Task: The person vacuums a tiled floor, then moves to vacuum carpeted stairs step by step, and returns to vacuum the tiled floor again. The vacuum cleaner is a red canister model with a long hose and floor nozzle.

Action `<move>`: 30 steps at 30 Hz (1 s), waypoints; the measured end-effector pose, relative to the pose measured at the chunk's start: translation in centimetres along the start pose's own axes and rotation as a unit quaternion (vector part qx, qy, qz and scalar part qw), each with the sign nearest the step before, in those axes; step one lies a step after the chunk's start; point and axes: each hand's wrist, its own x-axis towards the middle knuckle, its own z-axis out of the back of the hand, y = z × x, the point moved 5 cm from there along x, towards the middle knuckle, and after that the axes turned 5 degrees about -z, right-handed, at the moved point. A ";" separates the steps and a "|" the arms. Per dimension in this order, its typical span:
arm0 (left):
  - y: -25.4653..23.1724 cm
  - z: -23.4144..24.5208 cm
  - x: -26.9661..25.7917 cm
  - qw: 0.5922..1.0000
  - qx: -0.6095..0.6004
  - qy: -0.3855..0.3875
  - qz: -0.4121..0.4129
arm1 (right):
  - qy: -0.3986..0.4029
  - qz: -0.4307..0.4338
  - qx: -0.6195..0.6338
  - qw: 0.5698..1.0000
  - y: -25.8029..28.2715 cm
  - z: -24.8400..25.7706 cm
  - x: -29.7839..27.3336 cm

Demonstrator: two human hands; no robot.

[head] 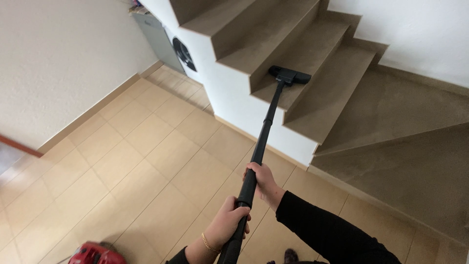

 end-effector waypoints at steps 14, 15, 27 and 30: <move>-8.2 -7.8 17.1 0.983 -0.177 0.037 0.022 | 0.004 0.014 -0.062 0.998 13.0 5.4 13.0; -9.8 -8.2 18.1 0.983 -0.175 0.050 0.027 | -0.002 0.013 -0.074 0.997 14.6 5.1 13.5; -17.9 -11.0 42.4 0.967 -0.206 0.147 -0.034 | 0.008 0.067 -0.116 0.991 28.1 6.3 30.2; -22.5 -11.2 43.6 0.978 -0.170 0.121 -0.023 | -0.038 0.033 -0.103 0.993 31.7 4.8 31.0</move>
